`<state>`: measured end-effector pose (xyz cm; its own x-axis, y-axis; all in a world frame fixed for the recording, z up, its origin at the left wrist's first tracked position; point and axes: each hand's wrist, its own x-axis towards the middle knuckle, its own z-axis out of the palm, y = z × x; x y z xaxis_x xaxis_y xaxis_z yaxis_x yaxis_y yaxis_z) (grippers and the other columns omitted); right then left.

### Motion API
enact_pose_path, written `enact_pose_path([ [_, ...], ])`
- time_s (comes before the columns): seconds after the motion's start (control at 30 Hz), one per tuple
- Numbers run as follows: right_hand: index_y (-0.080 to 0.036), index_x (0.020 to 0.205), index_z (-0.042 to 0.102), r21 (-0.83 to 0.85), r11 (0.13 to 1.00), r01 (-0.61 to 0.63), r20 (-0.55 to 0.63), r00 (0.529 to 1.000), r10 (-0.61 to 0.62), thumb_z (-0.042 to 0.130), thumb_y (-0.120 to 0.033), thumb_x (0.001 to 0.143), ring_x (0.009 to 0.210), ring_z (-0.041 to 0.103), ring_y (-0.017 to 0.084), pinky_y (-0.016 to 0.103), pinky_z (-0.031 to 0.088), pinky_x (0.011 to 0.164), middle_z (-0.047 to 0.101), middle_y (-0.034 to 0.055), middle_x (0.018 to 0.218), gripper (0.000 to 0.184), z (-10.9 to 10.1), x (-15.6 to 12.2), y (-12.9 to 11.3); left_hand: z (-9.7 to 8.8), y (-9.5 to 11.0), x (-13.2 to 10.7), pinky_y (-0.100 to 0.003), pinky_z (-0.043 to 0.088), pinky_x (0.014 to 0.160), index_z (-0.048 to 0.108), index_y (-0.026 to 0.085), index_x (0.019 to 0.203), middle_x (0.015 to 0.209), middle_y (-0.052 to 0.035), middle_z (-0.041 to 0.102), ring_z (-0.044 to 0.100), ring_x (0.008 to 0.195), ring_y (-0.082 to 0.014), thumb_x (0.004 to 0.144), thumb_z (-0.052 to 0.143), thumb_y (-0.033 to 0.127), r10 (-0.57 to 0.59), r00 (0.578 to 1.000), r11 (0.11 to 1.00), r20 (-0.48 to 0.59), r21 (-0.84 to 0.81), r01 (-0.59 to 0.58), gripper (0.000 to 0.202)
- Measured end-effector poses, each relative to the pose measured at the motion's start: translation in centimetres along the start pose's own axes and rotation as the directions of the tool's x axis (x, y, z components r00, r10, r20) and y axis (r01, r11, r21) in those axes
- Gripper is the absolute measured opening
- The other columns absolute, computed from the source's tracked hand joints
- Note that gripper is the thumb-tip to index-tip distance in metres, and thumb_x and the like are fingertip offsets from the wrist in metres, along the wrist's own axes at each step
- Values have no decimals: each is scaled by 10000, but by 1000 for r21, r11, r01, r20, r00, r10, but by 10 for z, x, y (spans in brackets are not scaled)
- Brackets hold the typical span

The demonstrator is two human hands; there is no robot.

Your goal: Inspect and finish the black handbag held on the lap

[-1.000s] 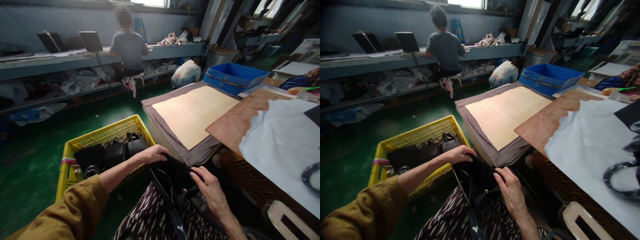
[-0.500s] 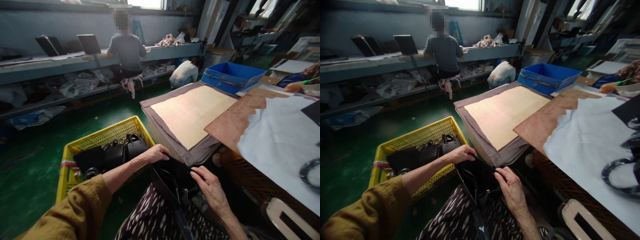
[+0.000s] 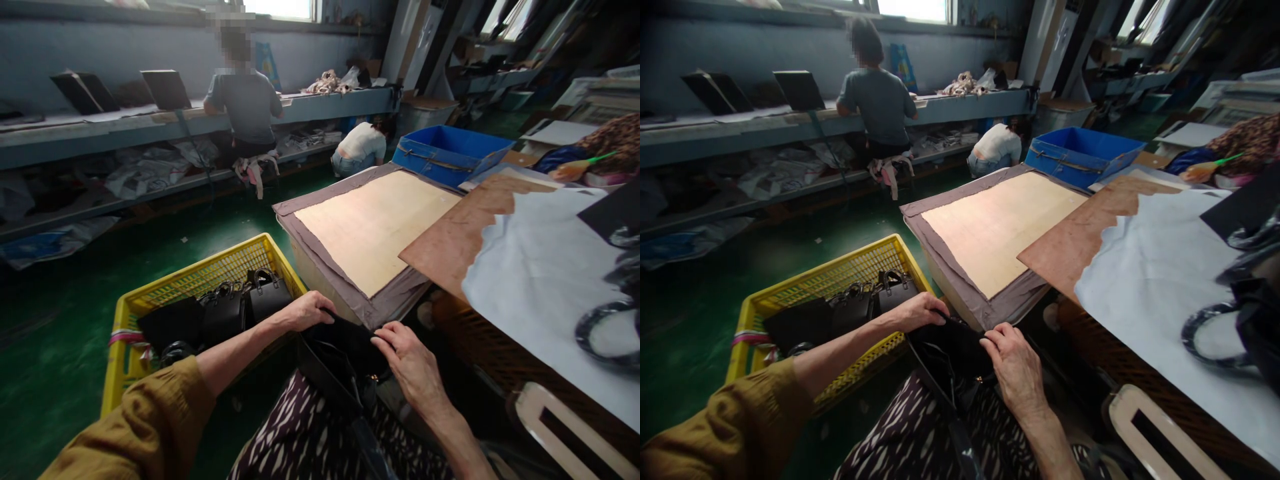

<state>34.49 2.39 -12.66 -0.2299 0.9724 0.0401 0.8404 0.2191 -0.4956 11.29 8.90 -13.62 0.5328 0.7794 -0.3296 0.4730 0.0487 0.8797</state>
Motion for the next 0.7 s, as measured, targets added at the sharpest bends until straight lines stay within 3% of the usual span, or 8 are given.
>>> enact_pose_path([
  [0.1, -261, 841, 667, -64, 996, 60, 26, 998, -59, 474, -360, 847, 815, 572, 188, 293, 433, 716, 660, 25, 857, 217, 3, 5, 0, 2, 3, 0, -181, 374, 584, 673, 130, 820, 666, 28, 589, 499, 645, -113, 669, 546, 192, 18, 1000, 999, 15, 37, -18, 207],
  [0.33, -284, 952, 656, -225, 974, 40, 85, 996, -21, 447, -332, 873, 750, 641, 193, 270, 405, 610, 714, 23, 854, 228, 10, 13, -17, 3, 0, -1, -182, 387, 601, 679, 132, 863, 704, 19, 618, 518, 666, -120, 688, 541, 192, 42, 999, 996, 21, 83, -44, 231],
  [0.47, -285, 910, 640, -276, 957, 84, 153, 987, -42, 417, -317, 892, 649, 656, 191, 262, 325, 502, 714, 23, 731, 226, 11, 19, -36, 8, -1, 0, -181, 393, 628, 680, 137, 889, 735, 15, 632, 520, 669, -116, 700, 539, 189, 97, 995, 989, 35, 107, -100, 242],
  [0.7, -224, 824, 620, -317, 935, 158, 196, 976, -99, 438, -260, 881, 629, 657, 240, 275, 269, 483, 690, 73, 653, 194, 18, 31, -50, 6, 2, -2, -176, 376, 576, 684, 143, 892, 694, 19, 621, 519, 664, -123, 704, 570, 220, 108, 994, 983, 27, 150, -111, 233],
])
